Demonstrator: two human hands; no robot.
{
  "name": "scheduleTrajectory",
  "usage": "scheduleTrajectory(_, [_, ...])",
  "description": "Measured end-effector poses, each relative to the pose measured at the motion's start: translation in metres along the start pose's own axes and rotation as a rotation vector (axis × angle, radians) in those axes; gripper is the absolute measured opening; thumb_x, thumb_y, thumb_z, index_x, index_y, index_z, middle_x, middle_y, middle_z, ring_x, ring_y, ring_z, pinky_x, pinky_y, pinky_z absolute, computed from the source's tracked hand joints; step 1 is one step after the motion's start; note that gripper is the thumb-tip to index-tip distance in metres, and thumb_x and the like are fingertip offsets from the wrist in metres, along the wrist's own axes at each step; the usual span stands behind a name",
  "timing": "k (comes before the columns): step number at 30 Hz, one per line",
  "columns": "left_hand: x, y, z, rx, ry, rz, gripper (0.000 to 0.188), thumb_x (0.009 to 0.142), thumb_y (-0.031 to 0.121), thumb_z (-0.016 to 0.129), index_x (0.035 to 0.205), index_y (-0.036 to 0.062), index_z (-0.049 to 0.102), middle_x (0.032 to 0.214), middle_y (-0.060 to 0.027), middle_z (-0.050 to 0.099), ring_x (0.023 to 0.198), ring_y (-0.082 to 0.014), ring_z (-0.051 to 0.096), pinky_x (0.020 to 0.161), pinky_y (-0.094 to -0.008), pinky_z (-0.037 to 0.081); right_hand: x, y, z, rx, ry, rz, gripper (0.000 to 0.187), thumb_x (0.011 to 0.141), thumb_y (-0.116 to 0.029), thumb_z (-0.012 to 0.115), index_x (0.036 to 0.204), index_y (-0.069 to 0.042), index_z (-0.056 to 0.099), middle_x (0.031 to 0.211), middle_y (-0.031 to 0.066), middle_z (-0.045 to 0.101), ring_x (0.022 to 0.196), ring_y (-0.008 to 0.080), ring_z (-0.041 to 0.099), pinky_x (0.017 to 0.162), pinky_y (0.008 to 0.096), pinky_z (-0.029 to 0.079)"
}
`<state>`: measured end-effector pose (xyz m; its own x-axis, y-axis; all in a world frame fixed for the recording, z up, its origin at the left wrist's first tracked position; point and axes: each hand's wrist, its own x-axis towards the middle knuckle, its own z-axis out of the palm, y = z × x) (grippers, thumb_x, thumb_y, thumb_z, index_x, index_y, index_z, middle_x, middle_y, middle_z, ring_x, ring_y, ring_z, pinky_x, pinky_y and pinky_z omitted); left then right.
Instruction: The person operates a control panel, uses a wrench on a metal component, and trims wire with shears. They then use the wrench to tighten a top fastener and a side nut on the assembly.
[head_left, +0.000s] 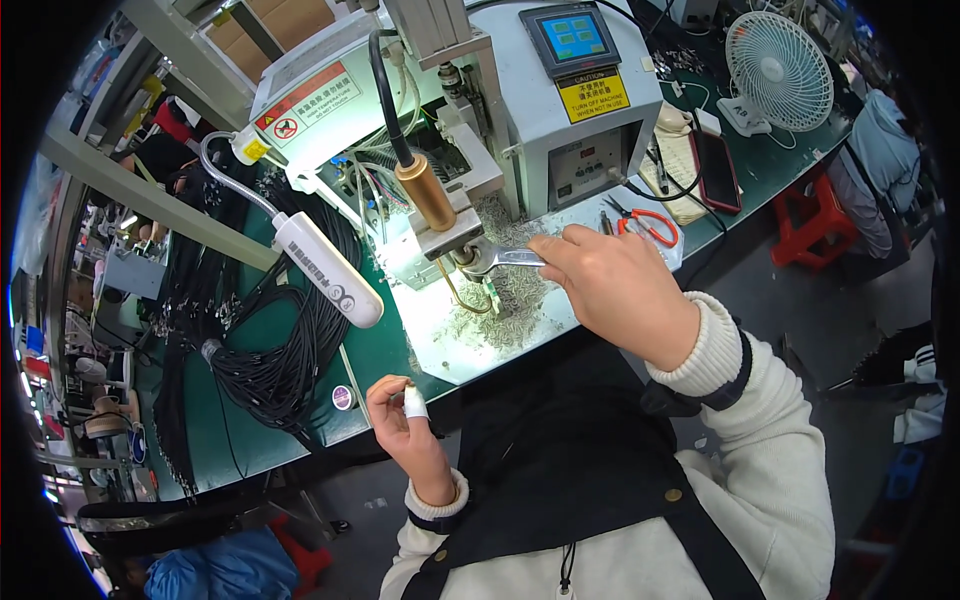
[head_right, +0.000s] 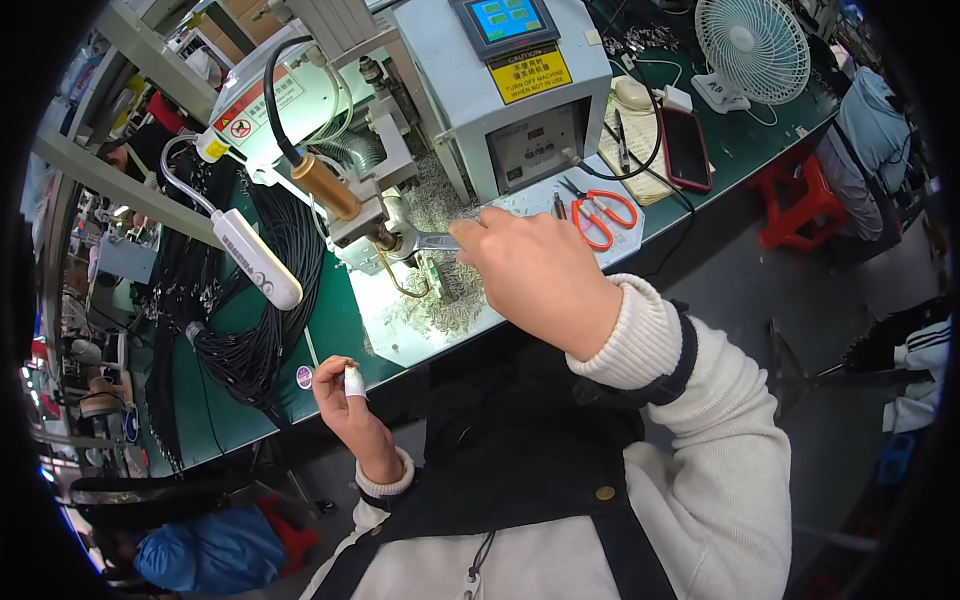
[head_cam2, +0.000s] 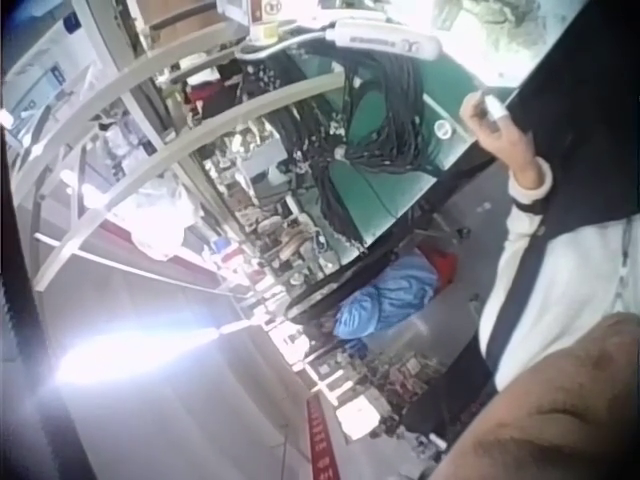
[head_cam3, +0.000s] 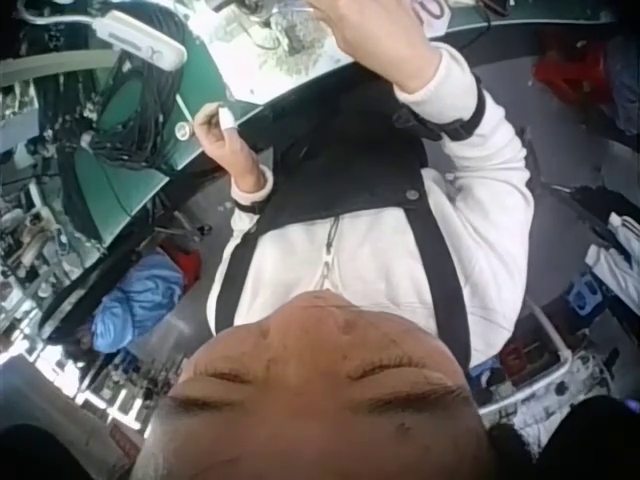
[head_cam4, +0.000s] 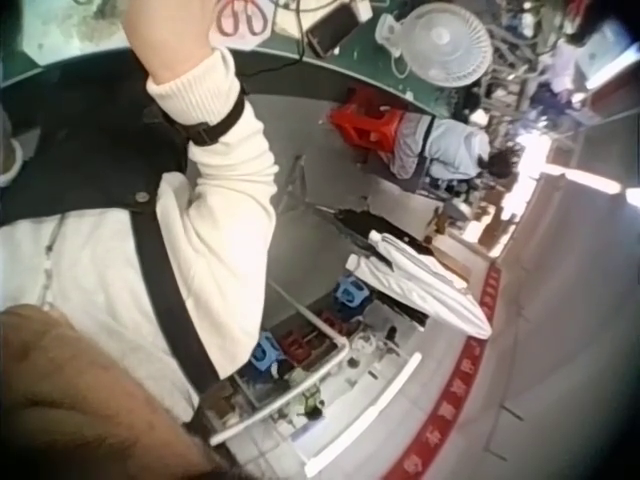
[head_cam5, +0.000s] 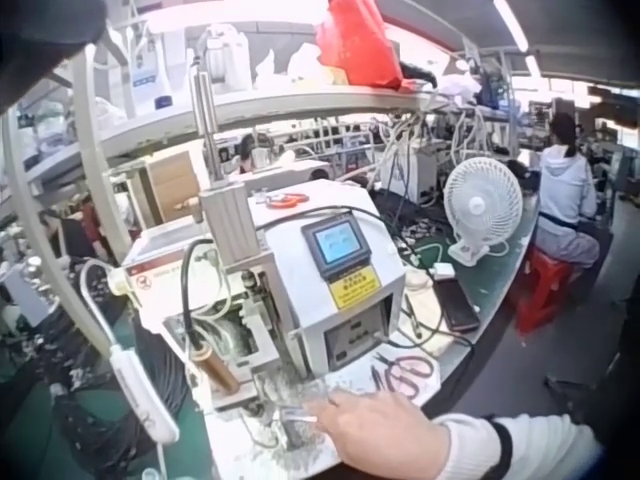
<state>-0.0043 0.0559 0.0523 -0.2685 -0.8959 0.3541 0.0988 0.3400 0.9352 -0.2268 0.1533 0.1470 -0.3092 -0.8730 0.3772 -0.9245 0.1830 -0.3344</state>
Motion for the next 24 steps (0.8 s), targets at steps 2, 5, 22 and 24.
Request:
scheduleTrajectory(2, [0.000, -0.001, -0.001, -0.005, -0.002, -0.008, 0.024, 0.077, -0.011, 0.042, 0.097, 0.0006, 0.048, 0.097, -0.0076, 0.049, 0.088, -0.0146, 0.047, 0.085, -0.0261, 0.037, -0.002, -0.002, 0.002, -0.036, 0.008, 0.018, 0.021, 0.081, -0.014, 0.060, 0.100, -0.006, 0.060, 0.069, 0.0086, 0.055, 0.055, 0.0279, 0.056, 0.048, 0.0359, 0.044])
scheduleTrajectory(5, [0.002, 0.000, 0.003, -0.014, -0.017, 0.010, 0.024, 0.077, -0.011, 0.042, 0.097, 0.0007, 0.048, 0.097, -0.0078, 0.049, 0.089, -0.0147, 0.047, 0.085, -0.0262, 0.037, -0.014, -0.021, 0.007, -0.091, 0.012, 0.068, 0.025, 0.081, -0.013, 0.060, 0.104, -0.005, 0.057, 0.068, 0.0099, 0.054, 0.053, 0.0281, 0.056, 0.046, 0.0351, 0.044])
scheduleTrajectory(22, [-0.004, 0.010, 0.004, -0.089, -0.079, 0.038, 0.021, 0.077, -0.012, 0.045, 0.094, -0.0001, 0.048, 0.097, -0.0087, 0.047, 0.087, -0.0140, 0.047, 0.079, -0.0245, 0.039, -0.016, -0.045, 0.009, 1.685, -0.654, 0.624, 0.028, 0.097, -0.020, 0.036, 0.117, -0.001, 0.041, 0.076, 0.0096, 0.061, 0.062, 0.0198, 0.065, 0.052, 0.0256, 0.051])
scheduleTrajectory(24, [-0.003, 0.011, 0.001, -0.080, -0.105, 0.041, 0.020, 0.077, -0.010, 0.046, 0.094, -0.0003, 0.048, 0.097, -0.0089, 0.048, 0.087, -0.0144, 0.047, 0.079, -0.0250, 0.039, -0.014, -0.053, 0.012, 1.706, -0.643, 0.624, 0.028, 0.097, -0.021, 0.036, 0.116, -0.001, 0.041, 0.078, 0.0104, 0.061, 0.066, 0.0207, 0.065, 0.055, 0.0262, 0.052])
